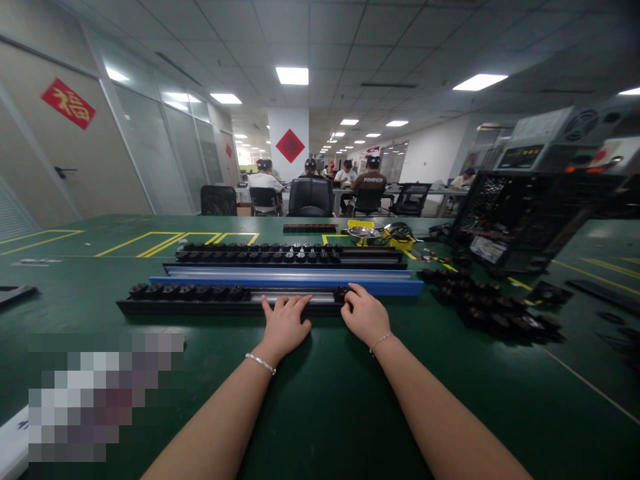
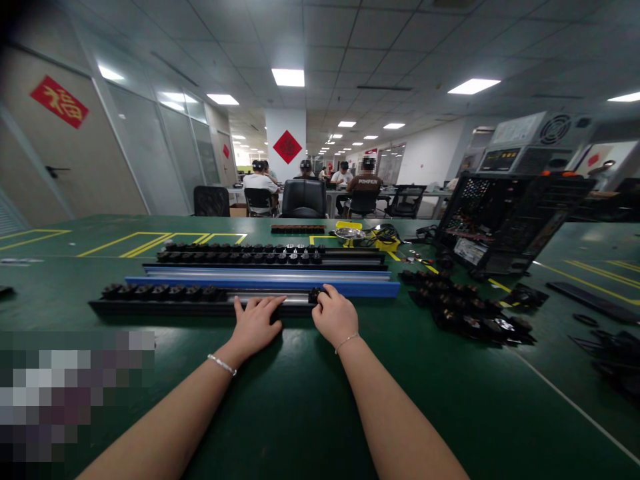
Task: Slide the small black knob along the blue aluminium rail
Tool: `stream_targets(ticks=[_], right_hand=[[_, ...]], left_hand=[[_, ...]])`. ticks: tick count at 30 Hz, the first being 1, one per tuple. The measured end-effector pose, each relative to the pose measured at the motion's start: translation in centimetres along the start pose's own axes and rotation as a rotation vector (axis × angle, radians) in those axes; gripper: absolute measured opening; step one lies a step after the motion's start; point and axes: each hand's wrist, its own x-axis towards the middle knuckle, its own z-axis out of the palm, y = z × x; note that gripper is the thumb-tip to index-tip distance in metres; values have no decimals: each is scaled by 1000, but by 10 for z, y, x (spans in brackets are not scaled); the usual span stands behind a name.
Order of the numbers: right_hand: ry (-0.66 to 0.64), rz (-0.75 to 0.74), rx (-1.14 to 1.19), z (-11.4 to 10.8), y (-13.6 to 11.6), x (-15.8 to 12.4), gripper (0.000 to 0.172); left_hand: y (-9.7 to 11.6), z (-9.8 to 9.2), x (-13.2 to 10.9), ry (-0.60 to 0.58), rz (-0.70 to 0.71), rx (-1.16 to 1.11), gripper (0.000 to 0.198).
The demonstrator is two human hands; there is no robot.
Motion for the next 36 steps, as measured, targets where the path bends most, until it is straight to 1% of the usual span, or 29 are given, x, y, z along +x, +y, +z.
stream_targets(ticks=[6, 8, 11, 14, 16, 18, 25, 30, 36], right_hand=[[-18, 83, -34, 0, -5, -1, 23], [-8, 107, -22, -1, -7, -1, 26], [-8, 72, 13, -1, -11, -2, 39], [-99, 39, 24, 1, -15, -4, 45], [-147, 54, 17, 4, -16, -5, 43], [-157, 67, 15, 6, -16, -6, 40], [-129, 95, 14, 5, -13, -4, 34], [-87, 86, 18, 3, -14, -5, 36], [-95, 128, 9, 2, -12, -3, 36]], left_hand=[[1, -1, 0, 2, 0, 3, 51], [1, -2, 0, -5, 1, 19, 51], [1, -2, 0, -10, -4, 39, 51], [0, 0, 0, 5, 6, 23, 51], [-1, 1, -1, 22, 18, -2, 50], [-2, 2, -1, 28, 23, -13, 50], [-1, 2, 0, 21, 13, 9, 50], [0, 1, 0, 3, 8, 28, 50], [1, -2, 0, -20, -4, 42, 52]])
